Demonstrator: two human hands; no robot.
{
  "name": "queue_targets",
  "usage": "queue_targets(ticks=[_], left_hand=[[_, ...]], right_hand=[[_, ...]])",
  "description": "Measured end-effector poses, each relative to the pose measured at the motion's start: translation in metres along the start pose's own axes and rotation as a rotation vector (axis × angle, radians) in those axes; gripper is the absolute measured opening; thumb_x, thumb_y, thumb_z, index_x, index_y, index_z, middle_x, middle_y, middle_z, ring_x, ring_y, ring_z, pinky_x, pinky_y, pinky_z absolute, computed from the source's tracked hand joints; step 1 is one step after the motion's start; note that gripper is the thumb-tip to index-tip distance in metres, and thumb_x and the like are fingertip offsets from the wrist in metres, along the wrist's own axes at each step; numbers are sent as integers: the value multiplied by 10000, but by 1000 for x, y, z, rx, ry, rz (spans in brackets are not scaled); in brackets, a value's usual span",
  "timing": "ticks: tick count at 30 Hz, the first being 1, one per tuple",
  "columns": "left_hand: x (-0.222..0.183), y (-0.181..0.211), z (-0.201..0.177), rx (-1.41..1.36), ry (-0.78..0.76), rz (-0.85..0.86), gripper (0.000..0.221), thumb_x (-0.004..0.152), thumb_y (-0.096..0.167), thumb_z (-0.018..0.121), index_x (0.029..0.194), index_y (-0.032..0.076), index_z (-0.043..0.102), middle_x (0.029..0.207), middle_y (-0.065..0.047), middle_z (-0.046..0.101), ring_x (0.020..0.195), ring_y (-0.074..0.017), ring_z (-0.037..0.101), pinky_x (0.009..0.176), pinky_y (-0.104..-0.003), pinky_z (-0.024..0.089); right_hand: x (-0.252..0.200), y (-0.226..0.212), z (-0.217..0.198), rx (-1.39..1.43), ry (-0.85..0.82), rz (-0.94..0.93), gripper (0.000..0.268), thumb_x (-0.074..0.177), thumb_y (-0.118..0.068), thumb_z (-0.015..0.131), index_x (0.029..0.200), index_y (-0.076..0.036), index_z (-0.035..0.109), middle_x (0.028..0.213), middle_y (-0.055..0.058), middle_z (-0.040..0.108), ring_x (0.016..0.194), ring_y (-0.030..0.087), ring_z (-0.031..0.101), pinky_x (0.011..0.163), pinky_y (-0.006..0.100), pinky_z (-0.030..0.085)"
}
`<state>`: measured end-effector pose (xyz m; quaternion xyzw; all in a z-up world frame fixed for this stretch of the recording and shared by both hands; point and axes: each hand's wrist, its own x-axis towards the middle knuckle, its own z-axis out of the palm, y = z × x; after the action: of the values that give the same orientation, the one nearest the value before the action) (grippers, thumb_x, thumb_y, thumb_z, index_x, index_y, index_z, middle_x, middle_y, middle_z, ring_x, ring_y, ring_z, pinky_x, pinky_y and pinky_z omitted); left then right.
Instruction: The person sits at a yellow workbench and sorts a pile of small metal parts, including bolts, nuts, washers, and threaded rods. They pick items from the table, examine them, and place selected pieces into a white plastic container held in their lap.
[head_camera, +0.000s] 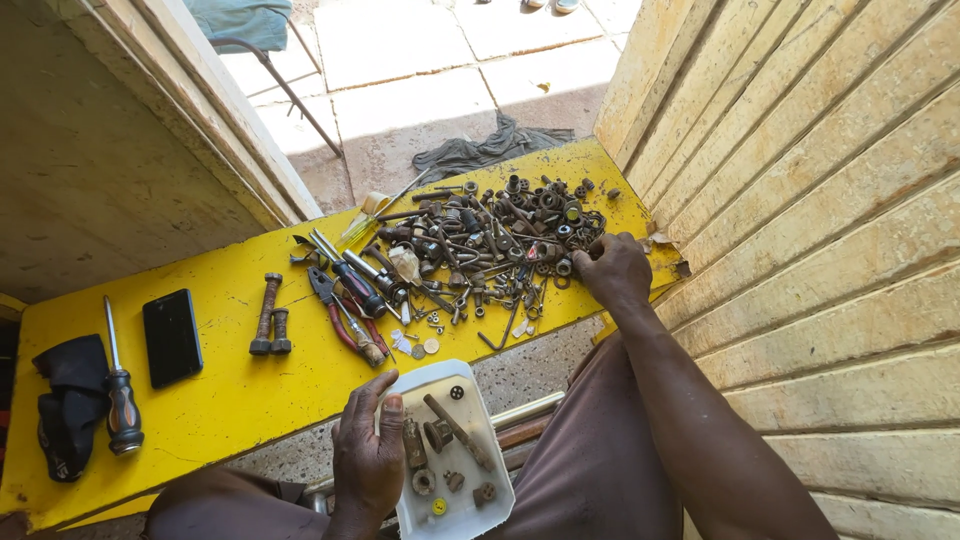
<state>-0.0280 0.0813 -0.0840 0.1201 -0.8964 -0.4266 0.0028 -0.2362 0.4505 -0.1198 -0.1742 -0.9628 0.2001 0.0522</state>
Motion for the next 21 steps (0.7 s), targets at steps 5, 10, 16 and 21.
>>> queue_targets(ticks=[5,10,16,21], left_hand=[[2,-7,3,2,22,38,530,1027,519,405,1407,267,674,1448,2,692,1338,-275,620,1100,-539,384],[-1,-7,3,4,34,47,529,1026,521,405,1407,270,673,1447,7,693,1327,-267,627,1090,-530,391],[0,-5,3,1,26,65,543,1035,530,391,1408,252,673,1454,-5,684,1359,-267,610,1135,-570,345],[0,-2,1,-2,32,59,523,1032,517,406,1400,262,676,1454,3,689,1357,-266,614,1118,-548,374]], right_hand=[[-3,5,-19,224,-46,-36,299,949,-444,785,952,-149,735,1057,43,676,965,226,640,804,414,527],[-10,1,-42,543,-152,48,239,987,-338,751,1026,-107,706,1033,61,702,930,198,674,780,338,589],[24,23,-28,1037,-168,197,215,1060,-274,590,1105,-120,733,1049,42,763,979,153,691,766,320,508],[33,28,-31,1565,-277,222,244,1062,-217,529,1120,-28,672,1081,192,790,980,351,773,859,504,646]])
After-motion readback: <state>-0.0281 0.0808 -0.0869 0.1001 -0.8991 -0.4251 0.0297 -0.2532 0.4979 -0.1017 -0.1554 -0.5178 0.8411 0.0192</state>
